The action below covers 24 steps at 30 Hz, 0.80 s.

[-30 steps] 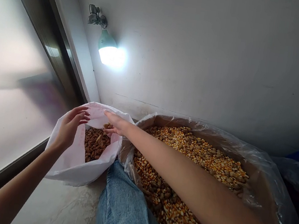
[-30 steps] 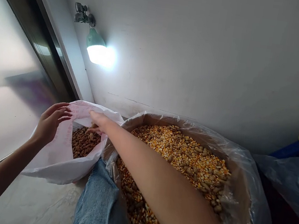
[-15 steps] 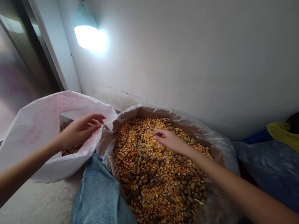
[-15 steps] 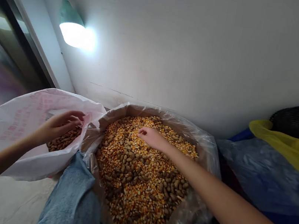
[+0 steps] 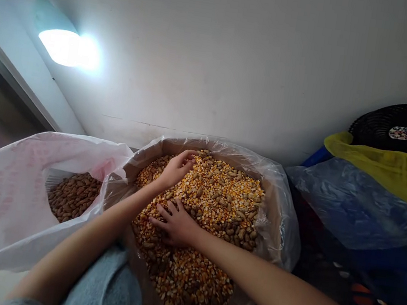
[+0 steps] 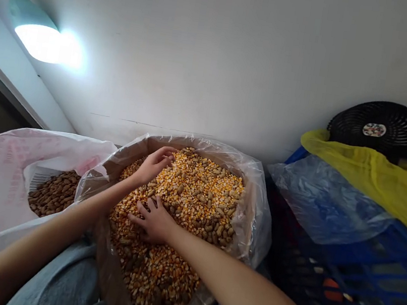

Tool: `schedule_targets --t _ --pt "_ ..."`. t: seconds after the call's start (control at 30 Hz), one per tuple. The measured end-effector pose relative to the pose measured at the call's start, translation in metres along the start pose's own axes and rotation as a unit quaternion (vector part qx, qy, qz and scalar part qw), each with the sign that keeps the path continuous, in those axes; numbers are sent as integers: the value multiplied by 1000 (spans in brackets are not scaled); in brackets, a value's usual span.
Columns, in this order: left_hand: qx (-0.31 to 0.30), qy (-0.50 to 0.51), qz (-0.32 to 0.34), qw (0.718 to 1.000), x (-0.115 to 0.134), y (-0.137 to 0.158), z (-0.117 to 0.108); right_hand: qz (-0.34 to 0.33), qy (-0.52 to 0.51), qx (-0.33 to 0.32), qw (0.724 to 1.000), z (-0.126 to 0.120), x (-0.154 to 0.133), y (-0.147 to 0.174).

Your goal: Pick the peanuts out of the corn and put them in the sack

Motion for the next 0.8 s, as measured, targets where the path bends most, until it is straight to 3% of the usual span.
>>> schedule_targets --t 0.13,0.33,0.4,0.47,0.53,0.57,0.6,0.63,0.73,0.77,0.8 --pt "52 106 -48 992 -24 19 13 1 9 19 1000 -6 5 11" --pt "66 109 -72 989 -27 28 5 -16 -1 -18 1000 -4 10 16" --pt "92 109 -90 986 -34 27 -2 27 -35 -4 999 -8 20 17" --pt "113 119 -109 980 -41 27 -7 113 -107 38 987 -19 40 19" --pt "130 133 -115 976 -46 27 -11 214 -235 110 942 -32 68 24" --pt "139 141 -116 973 -48 27 -14 266 -320 153 897 -37 83 28" --pt "148 149 -119 970 -49 27 -16 317 -412 193 832 -39 98 35" --pt "158 156 -124 967 -51 27 -18 366 -506 224 748 -36 111 42" --pt "180 167 -154 957 -57 29 -23 439 -732 258 452 -16 124 56" --pt "182 168 -160 956 -59 30 -23 434 -779 257 372 -14 122 56" --pt "181 168 -163 955 -59 30 -23 421 -813 256 311 -13 119 56"
Point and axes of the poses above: each hand's wrist, its own y-axis away from the middle knuckle, its own z-axis out of the palm, x = y × z, the point moved 10 cm from there along -y, towards the middle knuckle, and after that the axes turned 1 degree about x, right-handed, at the moved point
